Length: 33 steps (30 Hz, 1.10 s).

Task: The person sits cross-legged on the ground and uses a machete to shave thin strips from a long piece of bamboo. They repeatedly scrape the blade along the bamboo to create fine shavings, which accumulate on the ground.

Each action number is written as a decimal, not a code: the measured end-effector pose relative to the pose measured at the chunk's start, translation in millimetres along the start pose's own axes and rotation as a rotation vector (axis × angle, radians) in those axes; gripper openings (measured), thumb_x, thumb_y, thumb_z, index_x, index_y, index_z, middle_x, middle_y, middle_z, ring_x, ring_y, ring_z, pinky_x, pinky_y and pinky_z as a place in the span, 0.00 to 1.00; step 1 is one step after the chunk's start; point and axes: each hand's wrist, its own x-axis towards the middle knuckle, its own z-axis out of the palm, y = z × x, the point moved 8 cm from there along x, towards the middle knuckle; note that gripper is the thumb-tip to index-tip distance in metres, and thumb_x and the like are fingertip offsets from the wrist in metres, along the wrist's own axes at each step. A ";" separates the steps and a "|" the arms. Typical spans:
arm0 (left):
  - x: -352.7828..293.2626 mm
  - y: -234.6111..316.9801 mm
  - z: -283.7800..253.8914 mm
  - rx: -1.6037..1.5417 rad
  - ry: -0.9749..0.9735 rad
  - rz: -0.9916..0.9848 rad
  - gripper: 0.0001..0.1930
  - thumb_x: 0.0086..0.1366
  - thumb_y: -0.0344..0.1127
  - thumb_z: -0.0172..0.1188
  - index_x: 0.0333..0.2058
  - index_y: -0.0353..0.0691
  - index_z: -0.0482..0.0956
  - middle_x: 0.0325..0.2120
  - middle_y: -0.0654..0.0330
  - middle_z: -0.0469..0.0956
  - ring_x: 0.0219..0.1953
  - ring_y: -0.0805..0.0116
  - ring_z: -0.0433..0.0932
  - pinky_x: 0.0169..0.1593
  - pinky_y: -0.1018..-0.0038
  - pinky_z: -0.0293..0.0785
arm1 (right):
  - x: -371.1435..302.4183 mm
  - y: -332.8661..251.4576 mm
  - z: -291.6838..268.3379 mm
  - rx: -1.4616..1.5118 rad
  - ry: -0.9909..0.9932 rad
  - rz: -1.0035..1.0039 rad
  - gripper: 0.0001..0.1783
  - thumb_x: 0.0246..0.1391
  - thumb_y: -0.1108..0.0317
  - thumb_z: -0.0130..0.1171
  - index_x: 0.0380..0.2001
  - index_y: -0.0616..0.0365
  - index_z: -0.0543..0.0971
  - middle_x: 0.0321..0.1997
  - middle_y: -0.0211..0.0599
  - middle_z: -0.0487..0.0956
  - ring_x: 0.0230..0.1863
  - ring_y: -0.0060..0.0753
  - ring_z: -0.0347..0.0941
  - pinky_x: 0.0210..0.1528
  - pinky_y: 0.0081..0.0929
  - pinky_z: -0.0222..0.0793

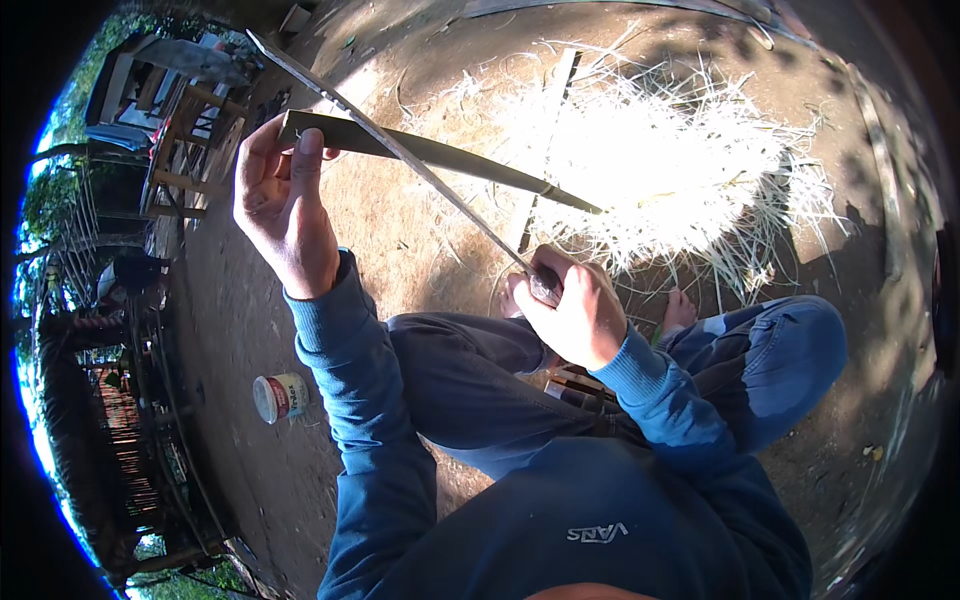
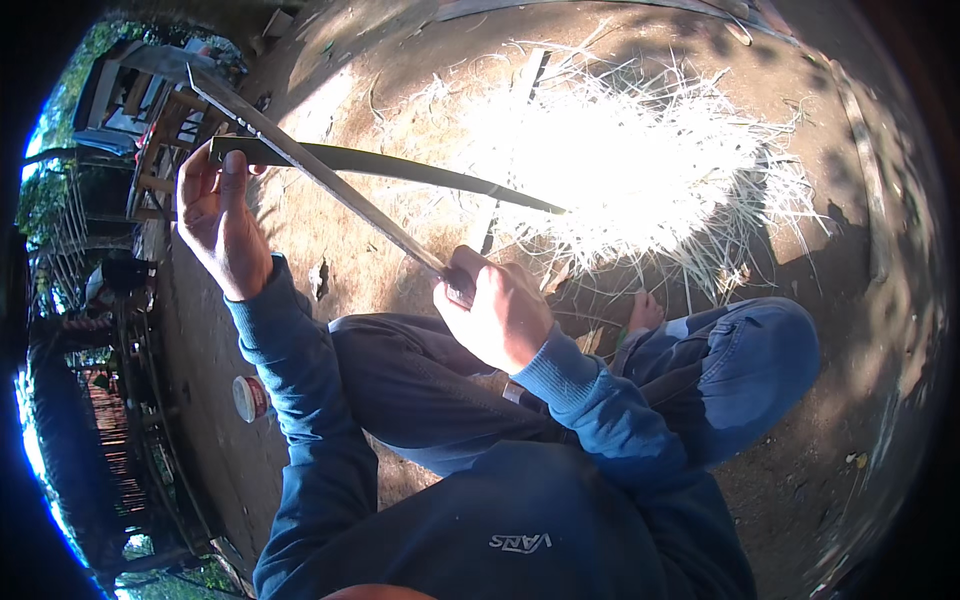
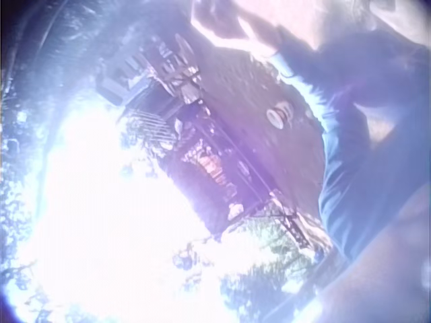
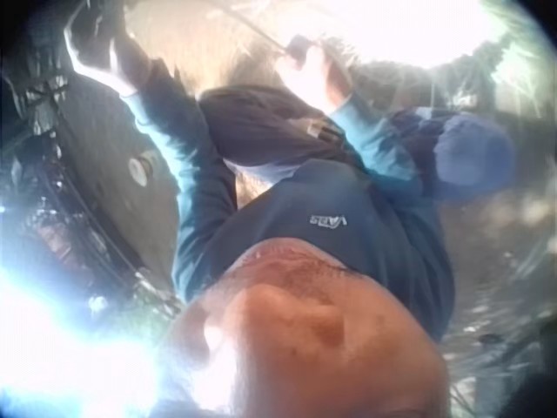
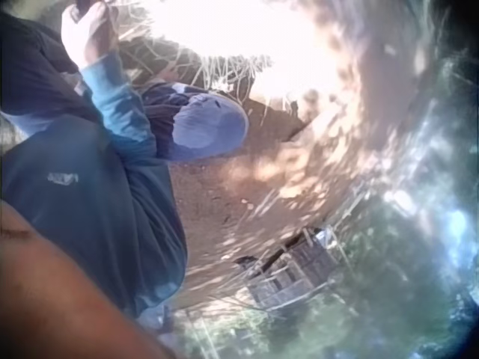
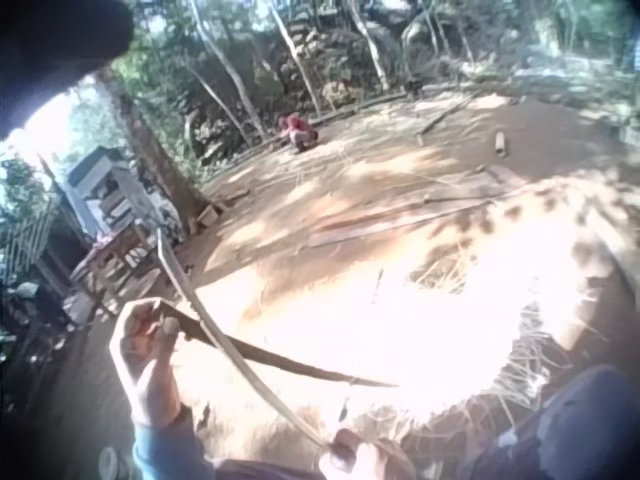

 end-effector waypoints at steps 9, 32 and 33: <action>4.8 -5.1 -4.3 0.011 0.014 0.001 0.09 0.61 0.26 0.60 0.40 0.32 0.76 0.31 0.60 0.78 0.32 0.74 0.75 0.40 0.76 0.71 | -12.4 112.0 9.0 -0.359 0.215 0.056 0.16 0.50 0.59 0.59 0.33 0.62 0.78 0.24 0.49 0.78 0.30 0.51 0.78 0.34 0.37 0.72; 8.3 -59.0 -19.3 -0.322 -0.016 -0.191 0.08 0.64 0.28 0.57 0.42 0.35 0.72 0.37 0.55 0.78 0.41 0.67 0.79 0.49 0.68 0.78 | -31.6 313.4 0.9 -0.324 0.036 0.678 0.28 0.44 0.54 0.54 0.46 0.64 0.76 0.46 0.56 0.78 0.50 0.53 0.74 0.55 0.39 0.68; 11.3 -67.9 -17.5 -0.370 -0.055 -0.206 0.07 0.64 0.28 0.57 0.40 0.35 0.73 0.37 0.55 0.78 0.40 0.67 0.79 0.49 0.67 0.77 | -30.0 313.8 -1.0 -0.316 0.053 0.666 0.28 0.44 0.54 0.54 0.44 0.63 0.77 0.45 0.55 0.78 0.49 0.52 0.75 0.54 0.39 0.68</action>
